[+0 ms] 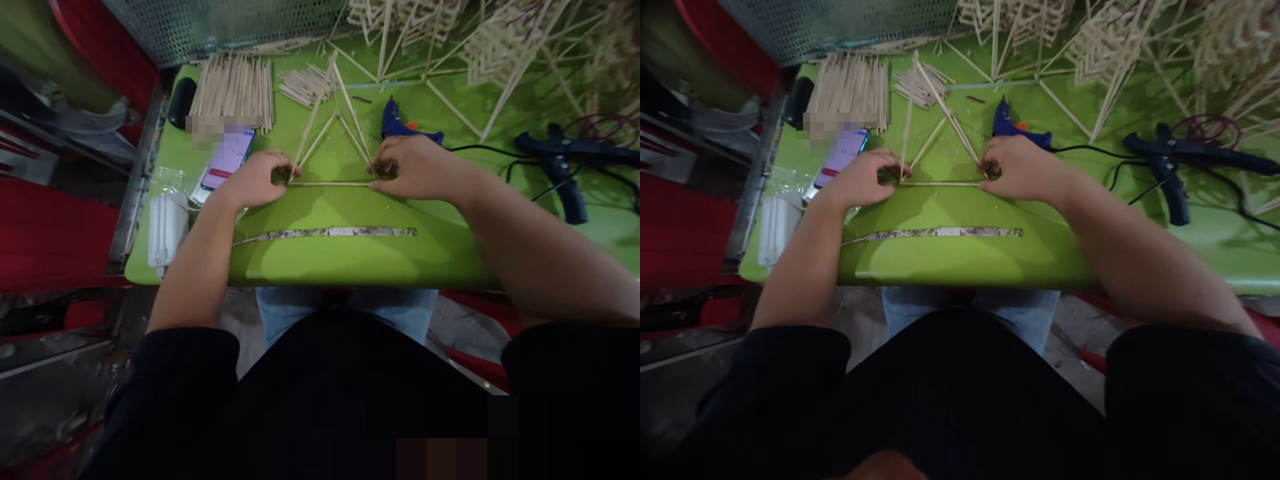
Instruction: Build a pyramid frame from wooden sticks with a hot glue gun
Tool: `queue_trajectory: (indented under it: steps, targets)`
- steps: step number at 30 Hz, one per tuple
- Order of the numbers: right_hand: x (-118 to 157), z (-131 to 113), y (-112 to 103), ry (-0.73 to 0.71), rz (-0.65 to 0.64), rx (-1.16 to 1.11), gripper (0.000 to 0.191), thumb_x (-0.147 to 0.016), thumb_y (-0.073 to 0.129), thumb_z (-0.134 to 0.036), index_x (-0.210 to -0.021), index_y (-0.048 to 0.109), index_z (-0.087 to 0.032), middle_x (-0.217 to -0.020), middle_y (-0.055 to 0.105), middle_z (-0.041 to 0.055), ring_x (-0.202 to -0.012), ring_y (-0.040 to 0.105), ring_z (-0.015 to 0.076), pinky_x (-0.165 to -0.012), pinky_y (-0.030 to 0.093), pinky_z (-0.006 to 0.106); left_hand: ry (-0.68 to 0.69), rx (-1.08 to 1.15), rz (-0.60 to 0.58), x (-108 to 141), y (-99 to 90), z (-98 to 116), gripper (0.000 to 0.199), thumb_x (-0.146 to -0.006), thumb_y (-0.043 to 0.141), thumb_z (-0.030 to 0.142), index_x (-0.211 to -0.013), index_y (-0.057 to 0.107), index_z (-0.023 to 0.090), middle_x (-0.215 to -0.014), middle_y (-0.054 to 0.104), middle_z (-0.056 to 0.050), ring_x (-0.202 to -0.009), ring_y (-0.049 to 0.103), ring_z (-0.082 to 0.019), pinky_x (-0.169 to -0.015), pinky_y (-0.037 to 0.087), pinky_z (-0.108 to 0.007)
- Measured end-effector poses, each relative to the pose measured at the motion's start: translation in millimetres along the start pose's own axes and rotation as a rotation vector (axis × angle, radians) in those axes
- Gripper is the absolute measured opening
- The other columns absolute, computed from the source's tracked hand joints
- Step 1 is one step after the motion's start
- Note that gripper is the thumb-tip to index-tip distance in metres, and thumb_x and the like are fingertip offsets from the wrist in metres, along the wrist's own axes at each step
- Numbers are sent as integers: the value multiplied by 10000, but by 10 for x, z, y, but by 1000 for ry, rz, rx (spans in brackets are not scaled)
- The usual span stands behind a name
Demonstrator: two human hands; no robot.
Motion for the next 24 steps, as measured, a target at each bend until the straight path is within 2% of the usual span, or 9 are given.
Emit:
queue_trajectory:
  steps: [3, 7, 9, 12, 14, 16, 18, 21, 24]
  targets:
    - [-9, -13, 16, -2, -12, 0, 268, -979, 747, -414, -1073, 824, -175, -1202, 784, 187, -1040, 723, 326, -1043, 606, 517, 4, -1, -6, 18, -7, -28, 516, -768, 711, 124, -1249, 874, 217, -1327, 798, -110, -1172, 752, -270, -1152, 627, -457]
    - [-1, -17, 8, 32, -35, 36, 252, -986, 739, -415, -1111, 831, -217, -1260, 788, 160, -1084, 735, 330, -1082, 613, 519, -14, 18, -4, 27, -10, -76, 580, -802, 688, 111, -1350, 846, 220, -1380, 797, -114, -1181, 748, -266, -1135, 623, -452]
    - [37, -2, -46, 67, -86, 62, 345, -970, 780, -426, -1231, 833, -207, -1356, 782, 164, -1135, 745, 349, -1127, 604, 540, -22, 6, 10, 13, -9, -86, 567, -823, 659, 97, -1347, 841, 215, -1369, 799, -114, -1155, 744, -256, -1102, 625, -433]
    - [100, 78, -256, 162, -137, 5, 559, -983, 810, -428, -1473, 778, -161, -1370, 809, 175, -1147, 774, 343, -1135, 601, 534, -4, -22, 31, -27, -1, -69, 517, -824, 625, 74, -1272, 852, 198, -1309, 814, -109, -1114, 742, -241, -1066, 622, -397]
    - [66, 141, -469, 213, -90, -70, 500, -1044, 755, -383, -1498, 778, -174, -1305, 845, 155, -1142, 789, 309, -1107, 601, 490, 15, -36, 34, -53, 11, -51, 519, -810, 606, 60, -1250, 856, 177, -1268, 825, -109, -1082, 746, -232, -1044, 622, -380]
    - [-79, 202, -640, 244, -41, -70, 409, -1073, 731, -347, -1436, 817, -180, -1254, 861, 150, -1116, 791, 286, -1074, 595, 465, 30, -48, 28, -69, 25, -36, 547, -798, 583, 42, -1258, 856, 151, -1247, 835, -117, -1063, 754, -227, -1027, 621, -369]
    - [-335, 256, -708, 259, -33, 10, 362, -1065, 761, -337, -1369, 843, -158, -1236, 861, 168, -1068, 779, 272, -1052, 581, 458, 34, -46, 22, -73, 32, -26, 579, -793, 563, 26, -1281, 856, 135, -1248, 841, -125, -1062, 762, -225, -1023, 621, -365]
    - [-812, 317, -651, 257, -44, 111, 350, -1022, 819, -318, -1310, 854, -124, -1247, 855, 187, -1020, 742, 241, -1036, 561, 435, 7, -22, 26, -66, 29, -28, 617, -801, 545, 17, -1318, 858, 142, -1269, 846, -124, -1090, 773, -226, -1049, 626, -367]
    - [-1187, 386, -495, 257, -40, 85, 442, -987, 860, -342, -1375, 830, -132, -1247, 855, 161, -983, 710, 212, -997, 566, 400, -11, -29, 10, -65, 44, -17, 629, -809, 541, 12, -1331, 862, 156, -1290, 851, -115, -1143, 778, -234, -1087, 627, -373]
Point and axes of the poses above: each hand's wrist, its own x-axis away from the middle knuckle, its own y-axis out of the palm, z = x × y, the point moved 8 cm from there along -x, towards the middle knuckle
